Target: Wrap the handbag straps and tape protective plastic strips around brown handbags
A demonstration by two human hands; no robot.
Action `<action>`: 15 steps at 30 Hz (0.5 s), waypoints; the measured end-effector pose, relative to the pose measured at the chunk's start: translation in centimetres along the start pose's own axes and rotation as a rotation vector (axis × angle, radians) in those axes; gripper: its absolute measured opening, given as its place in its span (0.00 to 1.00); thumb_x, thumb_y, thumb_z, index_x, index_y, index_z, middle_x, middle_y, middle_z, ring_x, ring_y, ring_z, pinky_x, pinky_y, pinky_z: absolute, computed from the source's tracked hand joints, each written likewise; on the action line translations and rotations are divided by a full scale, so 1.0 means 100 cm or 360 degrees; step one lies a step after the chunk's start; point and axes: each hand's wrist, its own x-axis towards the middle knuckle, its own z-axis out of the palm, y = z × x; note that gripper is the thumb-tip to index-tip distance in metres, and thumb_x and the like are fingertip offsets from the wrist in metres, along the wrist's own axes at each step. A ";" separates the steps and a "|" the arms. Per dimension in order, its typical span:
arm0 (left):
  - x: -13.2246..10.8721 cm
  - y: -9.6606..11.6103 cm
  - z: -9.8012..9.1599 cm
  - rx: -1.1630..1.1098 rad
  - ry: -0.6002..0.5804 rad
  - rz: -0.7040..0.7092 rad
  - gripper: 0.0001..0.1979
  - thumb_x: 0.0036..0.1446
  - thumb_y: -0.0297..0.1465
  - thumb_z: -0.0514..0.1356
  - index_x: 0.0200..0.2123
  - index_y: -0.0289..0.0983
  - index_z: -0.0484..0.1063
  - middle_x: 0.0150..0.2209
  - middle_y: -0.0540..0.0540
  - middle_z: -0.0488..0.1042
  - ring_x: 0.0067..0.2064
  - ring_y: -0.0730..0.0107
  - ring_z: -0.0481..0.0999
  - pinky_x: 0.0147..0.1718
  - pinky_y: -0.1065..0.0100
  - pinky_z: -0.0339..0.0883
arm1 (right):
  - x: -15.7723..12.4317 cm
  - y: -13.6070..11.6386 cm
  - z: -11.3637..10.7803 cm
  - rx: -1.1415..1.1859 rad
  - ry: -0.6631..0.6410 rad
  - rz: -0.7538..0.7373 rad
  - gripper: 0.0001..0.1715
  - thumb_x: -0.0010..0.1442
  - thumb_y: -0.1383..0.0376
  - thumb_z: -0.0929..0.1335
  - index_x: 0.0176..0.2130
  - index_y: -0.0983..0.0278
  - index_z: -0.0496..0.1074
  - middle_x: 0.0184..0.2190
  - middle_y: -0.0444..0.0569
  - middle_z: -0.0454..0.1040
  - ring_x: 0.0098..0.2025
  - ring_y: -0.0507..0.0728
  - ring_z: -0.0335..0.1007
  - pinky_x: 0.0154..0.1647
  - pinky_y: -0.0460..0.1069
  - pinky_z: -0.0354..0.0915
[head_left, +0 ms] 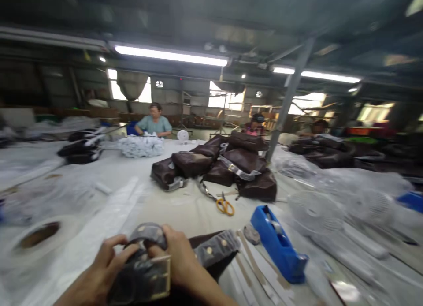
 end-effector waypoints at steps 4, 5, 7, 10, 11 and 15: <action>0.007 0.013 -0.023 -0.0179 0.0021 -0.0186 0.10 0.63 0.35 0.50 0.45 0.42 0.67 0.43 0.44 0.65 0.40 0.64 0.71 0.39 0.68 0.70 | 0.002 0.006 -0.002 0.0029 0.0000 -0.0114 0.10 0.59 0.59 0.65 0.37 0.63 0.68 0.29 0.48 0.76 0.31 0.56 0.70 0.29 0.46 0.58; 0.013 0.016 -0.028 -0.0223 0.0025 -0.0257 0.10 0.64 0.37 0.48 0.41 0.41 0.67 0.39 0.45 0.66 0.39 0.64 0.71 0.38 0.68 0.68 | 0.000 0.006 -0.003 0.0035 0.0009 -0.0138 0.10 0.59 0.58 0.65 0.36 0.63 0.68 0.28 0.48 0.75 0.31 0.56 0.70 0.29 0.46 0.58; 0.027 0.022 -0.036 -0.0298 -0.0009 -0.0388 0.15 0.64 0.44 0.47 0.36 0.40 0.64 0.35 0.47 0.65 0.36 0.65 0.69 0.35 0.67 0.66 | -0.002 0.004 -0.006 0.0058 0.0007 -0.0182 0.11 0.60 0.57 0.65 0.36 0.63 0.67 0.28 0.48 0.74 0.31 0.55 0.69 0.30 0.46 0.59; 0.045 0.025 -0.043 -0.0360 -0.0115 -0.0437 0.25 0.58 0.57 0.45 0.34 0.40 0.61 0.35 0.47 0.64 0.35 0.64 0.67 0.35 0.64 0.64 | -0.006 0.001 -0.007 0.0100 -0.0023 -0.0251 0.13 0.61 0.56 0.64 0.39 0.63 0.68 0.30 0.48 0.75 0.32 0.55 0.70 0.32 0.46 0.60; 0.049 0.026 -0.043 -0.0367 -0.0142 -0.0437 0.27 0.57 0.58 0.44 0.34 0.39 0.61 0.36 0.47 0.64 0.36 0.63 0.67 0.37 0.63 0.64 | -0.007 0.001 -0.007 0.0109 -0.0033 -0.0274 0.13 0.61 0.56 0.65 0.40 0.63 0.68 0.31 0.48 0.75 0.33 0.56 0.71 0.33 0.46 0.60; 0.053 0.034 -0.042 -0.0431 -0.0273 -0.0491 0.26 0.58 0.57 0.45 0.38 0.39 0.60 0.39 0.46 0.66 0.40 0.61 0.68 0.42 0.62 0.63 | -0.012 0.001 -0.004 0.0138 -0.0078 -0.0344 0.13 0.61 0.57 0.66 0.42 0.63 0.69 0.33 0.48 0.76 0.34 0.56 0.71 0.34 0.45 0.62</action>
